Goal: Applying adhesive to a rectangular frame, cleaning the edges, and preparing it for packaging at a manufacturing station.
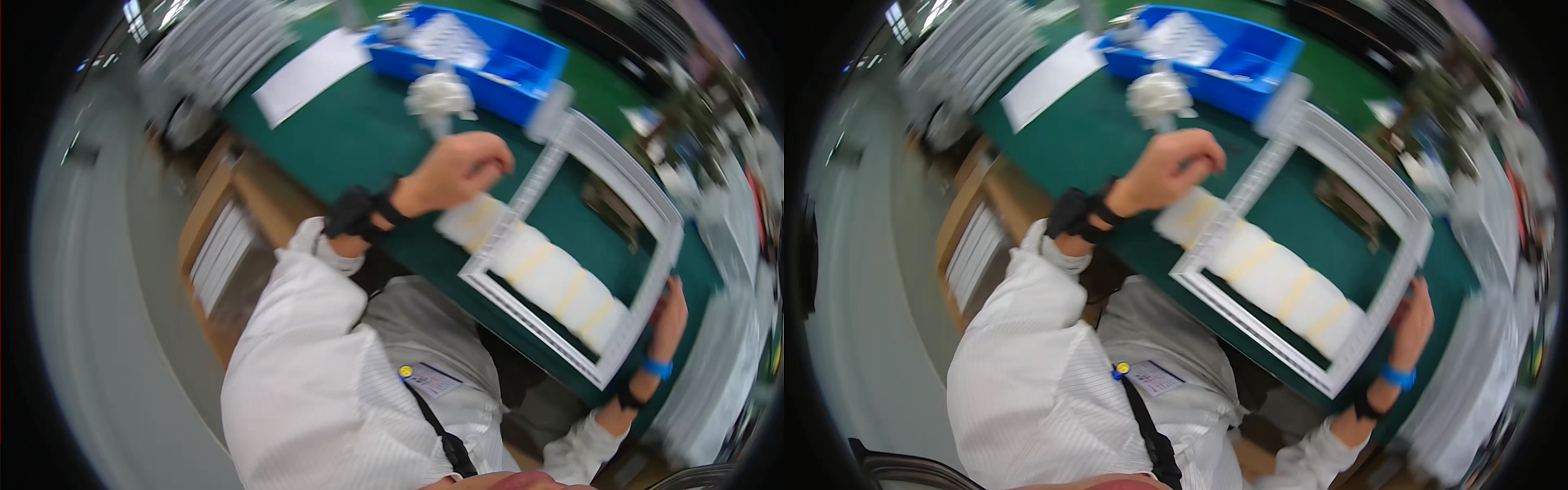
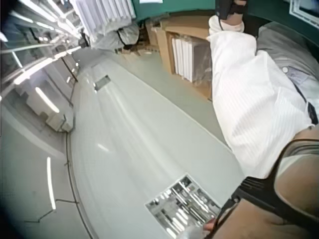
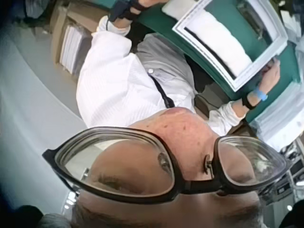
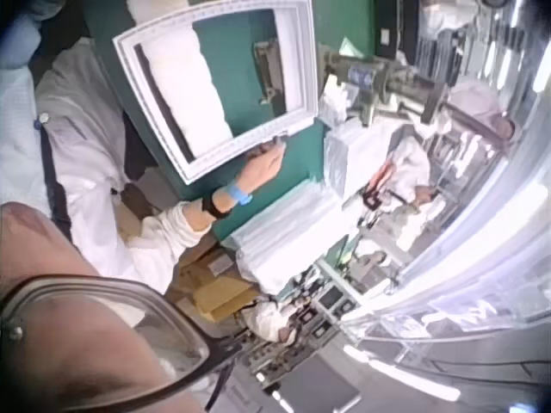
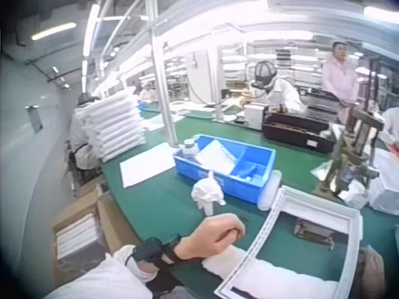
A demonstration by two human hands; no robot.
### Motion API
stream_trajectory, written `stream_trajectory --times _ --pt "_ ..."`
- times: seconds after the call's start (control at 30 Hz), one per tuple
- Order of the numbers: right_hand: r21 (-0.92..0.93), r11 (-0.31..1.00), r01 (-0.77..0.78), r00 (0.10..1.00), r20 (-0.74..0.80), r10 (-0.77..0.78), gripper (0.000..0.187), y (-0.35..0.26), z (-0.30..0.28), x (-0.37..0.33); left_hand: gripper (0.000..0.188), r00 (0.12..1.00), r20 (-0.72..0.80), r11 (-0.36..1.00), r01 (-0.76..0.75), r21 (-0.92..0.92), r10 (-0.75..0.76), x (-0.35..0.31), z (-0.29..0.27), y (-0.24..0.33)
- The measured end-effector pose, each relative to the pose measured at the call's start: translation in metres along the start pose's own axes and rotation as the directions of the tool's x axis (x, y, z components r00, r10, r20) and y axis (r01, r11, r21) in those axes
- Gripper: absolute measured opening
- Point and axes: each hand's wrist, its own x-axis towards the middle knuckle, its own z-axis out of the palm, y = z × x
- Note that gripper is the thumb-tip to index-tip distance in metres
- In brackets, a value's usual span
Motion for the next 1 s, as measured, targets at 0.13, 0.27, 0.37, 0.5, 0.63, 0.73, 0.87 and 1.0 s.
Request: stream_trajectory --times 0.13,0.27,0.37,0.5,0.63,0.73,0.87,1.0 --pt "0.008 1.0 0.015 0.997 0.071 -0.016 0.049 -0.012 0.004 -0.004 0.011 0.975 -0.218 0.999 -0.054 -0.002 0.052 -0.081 -0.019 0.051" --pt "-0.2 0.977 -0.074 0.996 0.032 0.082 0.051 -0.025 -0.014 -0.011 0.013 0.848 -0.389 0.93 0.362 -0.068 -0.359 -0.166 -0.025 0.072" --pt "-0.21 0.975 0.075 0.996 0.066 -0.063 0.057 -0.012 -0.013 0.0 0.011 0.59 -0.698 0.794 0.606 0.051 -0.405 -0.231 -0.059 0.063" --pt "-0.224 0.97 0.093 0.992 0.105 -0.07 0.056 -0.016 -0.009 0.003 0.017 0.337 -0.856 0.449 0.882 0.141 -0.393 -0.346 -0.163 0.011" --pt "-0.251 0.96 0.124 0.985 0.148 -0.089 0.057 -0.007 -0.01 0.013 0.039 0.041 -0.376 -0.196 0.799 0.568 -0.926 -0.439 -0.229 0.015" --pt "-0.221 0.969 0.11 0.988 0.126 -0.084 0.057 -0.005 -0.013 0.014 0.04 -0.183 -0.21 -0.264 0.84 0.475 -0.96 -0.471 -0.202 0.011" --pt "-0.239 0.963 0.12 0.988 0.125 -0.092 0.056 -0.004 -0.012 0.013 0.037 -0.269 -0.205 -0.333 0.844 0.421 -0.941 -0.52 -0.198 0.003" --pt "-0.325 0.93 0.17 0.981 0.142 -0.13 0.056 -0.003 -0.018 0.013 0.037 -0.272 -0.152 -0.307 0.731 0.609 -0.95 -0.546 -0.209 -0.012"
